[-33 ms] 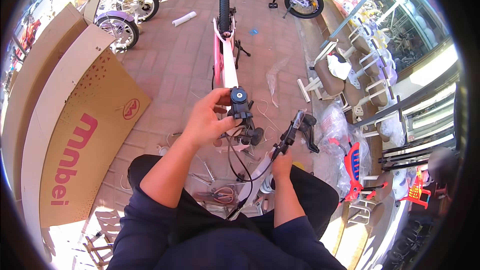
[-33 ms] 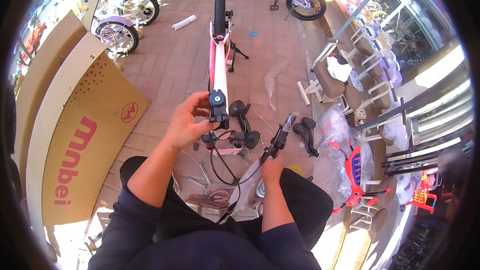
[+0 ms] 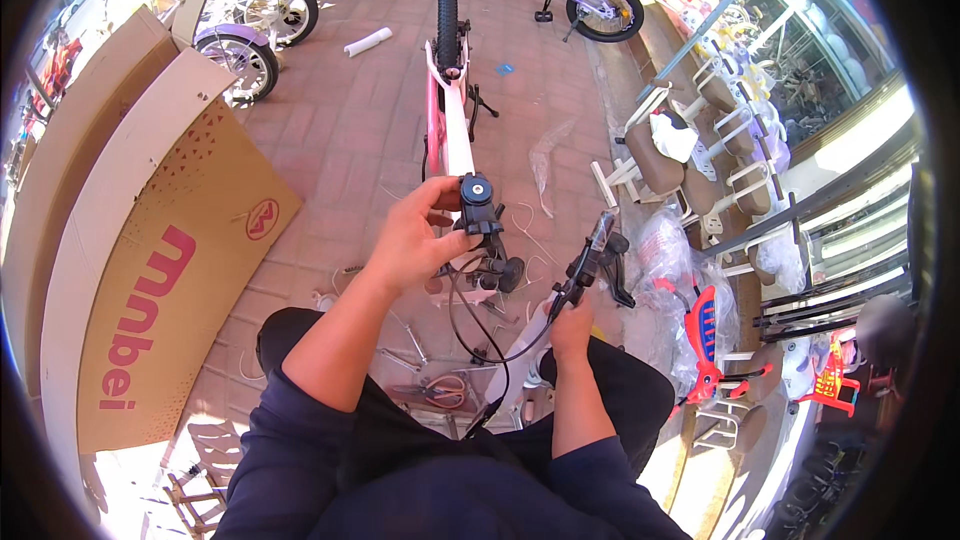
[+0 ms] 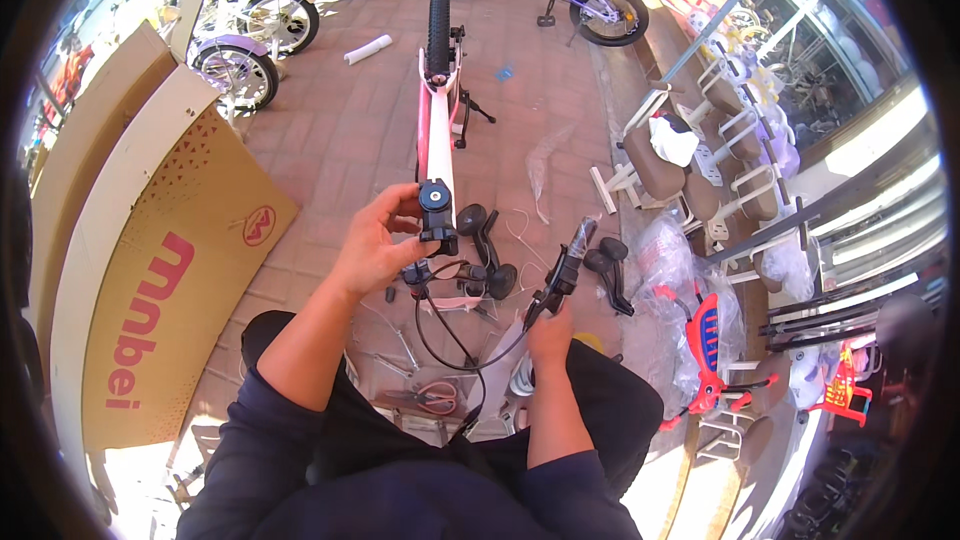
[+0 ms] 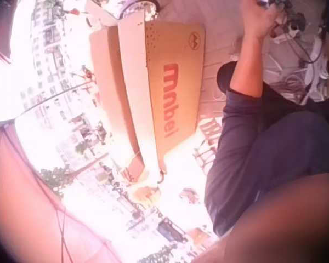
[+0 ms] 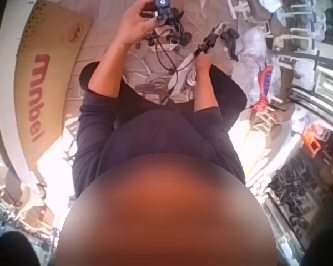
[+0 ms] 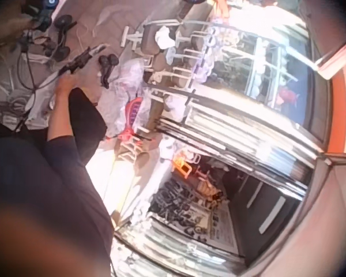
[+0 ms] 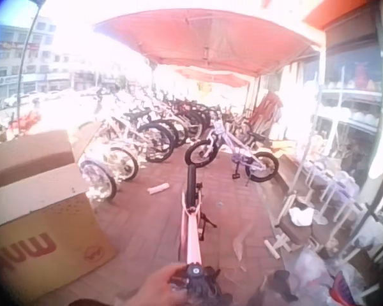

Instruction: The person assembles a bicycle by attaching a pedal crank arm to the crankset, inflating a bicycle tire with a pump, and adjusting the pedal with a screwdriver.

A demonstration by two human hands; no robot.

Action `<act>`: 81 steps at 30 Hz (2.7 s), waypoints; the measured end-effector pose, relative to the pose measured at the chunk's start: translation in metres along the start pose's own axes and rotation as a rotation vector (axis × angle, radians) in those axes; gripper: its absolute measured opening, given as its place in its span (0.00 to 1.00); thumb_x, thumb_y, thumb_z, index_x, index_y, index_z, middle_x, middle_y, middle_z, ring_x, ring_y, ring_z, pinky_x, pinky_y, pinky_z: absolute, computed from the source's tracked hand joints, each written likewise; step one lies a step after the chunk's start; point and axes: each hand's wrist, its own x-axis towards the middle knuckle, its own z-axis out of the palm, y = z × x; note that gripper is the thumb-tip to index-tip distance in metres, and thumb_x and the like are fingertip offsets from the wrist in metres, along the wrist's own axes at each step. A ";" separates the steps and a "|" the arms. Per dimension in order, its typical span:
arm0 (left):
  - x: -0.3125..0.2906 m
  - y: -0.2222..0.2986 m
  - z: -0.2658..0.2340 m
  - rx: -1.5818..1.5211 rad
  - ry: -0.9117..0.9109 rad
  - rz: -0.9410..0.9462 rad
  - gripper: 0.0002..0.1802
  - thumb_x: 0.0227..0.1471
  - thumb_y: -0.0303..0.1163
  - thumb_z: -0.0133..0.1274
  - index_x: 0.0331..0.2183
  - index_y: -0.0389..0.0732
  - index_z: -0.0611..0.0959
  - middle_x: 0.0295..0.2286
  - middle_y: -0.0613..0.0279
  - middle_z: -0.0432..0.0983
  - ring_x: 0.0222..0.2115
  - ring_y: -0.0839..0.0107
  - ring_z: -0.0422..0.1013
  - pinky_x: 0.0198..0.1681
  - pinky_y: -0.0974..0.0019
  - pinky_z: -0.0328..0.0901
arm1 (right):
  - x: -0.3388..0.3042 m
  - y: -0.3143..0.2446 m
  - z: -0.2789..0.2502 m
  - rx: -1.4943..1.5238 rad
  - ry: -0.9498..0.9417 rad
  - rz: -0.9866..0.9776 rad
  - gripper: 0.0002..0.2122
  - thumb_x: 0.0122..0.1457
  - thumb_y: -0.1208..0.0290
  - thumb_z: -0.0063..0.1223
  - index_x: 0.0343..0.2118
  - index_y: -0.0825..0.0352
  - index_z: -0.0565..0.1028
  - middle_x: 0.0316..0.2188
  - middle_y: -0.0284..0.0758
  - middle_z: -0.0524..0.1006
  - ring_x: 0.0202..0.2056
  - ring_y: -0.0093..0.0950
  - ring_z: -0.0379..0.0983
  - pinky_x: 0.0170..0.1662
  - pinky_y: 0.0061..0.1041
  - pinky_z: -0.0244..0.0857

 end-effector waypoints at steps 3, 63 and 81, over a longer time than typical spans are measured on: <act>-0.004 0.000 0.001 -0.092 -0.009 -0.003 0.35 0.46 0.25 0.65 0.56 0.39 0.72 0.46 0.61 0.77 0.46 0.72 0.73 0.49 0.65 0.67 | -0.013 -0.078 -0.055 0.000 0.080 -0.273 0.18 0.41 0.81 0.61 0.40 0.68 0.73 0.30 0.31 0.74 0.31 0.24 0.71 0.36 0.25 0.66; -0.062 -0.001 -0.029 -0.036 0.041 -0.018 0.36 0.49 0.31 0.66 0.57 0.36 0.70 0.44 0.62 0.75 0.46 0.72 0.70 0.55 0.64 0.63 | -0.073 -0.169 -0.126 0.872 -0.083 -0.293 0.25 0.43 0.77 0.62 0.49 0.71 0.73 0.37 0.37 0.77 0.36 0.30 0.77 0.42 0.29 0.73; -0.171 -0.020 0.116 -0.510 -0.755 -0.457 0.60 0.52 0.39 0.66 0.67 0.37 0.39 0.62 0.44 0.56 0.61 0.56 0.59 0.63 0.57 0.55 | 0.001 -0.151 -0.101 0.745 0.090 -0.055 0.16 0.49 0.75 0.68 0.37 0.73 0.73 0.29 0.32 0.76 0.27 0.22 0.73 0.33 0.23 0.68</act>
